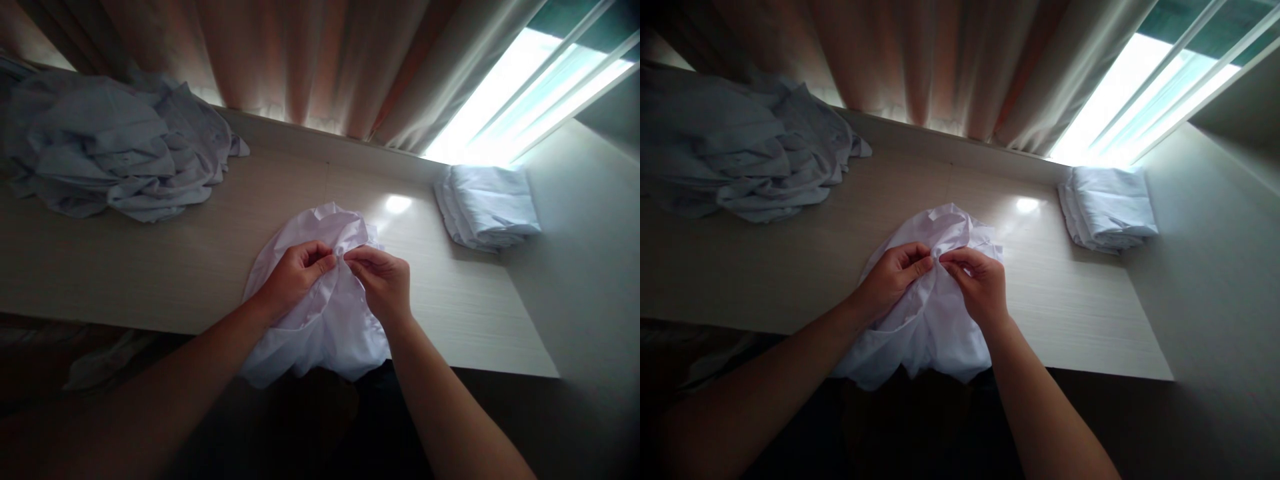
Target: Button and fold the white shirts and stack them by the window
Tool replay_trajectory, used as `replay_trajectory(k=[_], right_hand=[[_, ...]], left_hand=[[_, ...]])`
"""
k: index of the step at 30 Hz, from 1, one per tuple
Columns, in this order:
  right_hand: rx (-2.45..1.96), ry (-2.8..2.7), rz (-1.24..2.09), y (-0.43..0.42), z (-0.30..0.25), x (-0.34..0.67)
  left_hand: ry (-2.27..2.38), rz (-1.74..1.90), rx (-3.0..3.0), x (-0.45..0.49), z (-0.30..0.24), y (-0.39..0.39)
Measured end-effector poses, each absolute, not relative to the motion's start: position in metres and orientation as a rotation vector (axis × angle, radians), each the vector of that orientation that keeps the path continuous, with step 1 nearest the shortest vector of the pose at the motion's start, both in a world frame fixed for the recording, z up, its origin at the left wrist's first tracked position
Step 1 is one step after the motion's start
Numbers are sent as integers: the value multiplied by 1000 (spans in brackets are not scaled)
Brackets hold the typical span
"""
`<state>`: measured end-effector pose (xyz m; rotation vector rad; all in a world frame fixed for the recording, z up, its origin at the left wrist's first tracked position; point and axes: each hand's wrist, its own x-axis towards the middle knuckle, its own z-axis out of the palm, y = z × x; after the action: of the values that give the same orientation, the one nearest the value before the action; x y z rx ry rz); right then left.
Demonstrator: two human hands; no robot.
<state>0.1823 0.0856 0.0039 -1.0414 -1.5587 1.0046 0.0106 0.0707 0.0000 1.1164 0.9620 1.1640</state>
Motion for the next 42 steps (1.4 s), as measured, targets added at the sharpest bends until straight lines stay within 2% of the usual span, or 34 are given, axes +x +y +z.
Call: replay_trajectory(k=[22,42], right_hand=[[-969,-1586,1005,84,6,184],[-1034,-1728,810,82,12,187]], left_hand=[[930,1142,1137,11,-1,72],[911,1172,999,15,-2,70]])
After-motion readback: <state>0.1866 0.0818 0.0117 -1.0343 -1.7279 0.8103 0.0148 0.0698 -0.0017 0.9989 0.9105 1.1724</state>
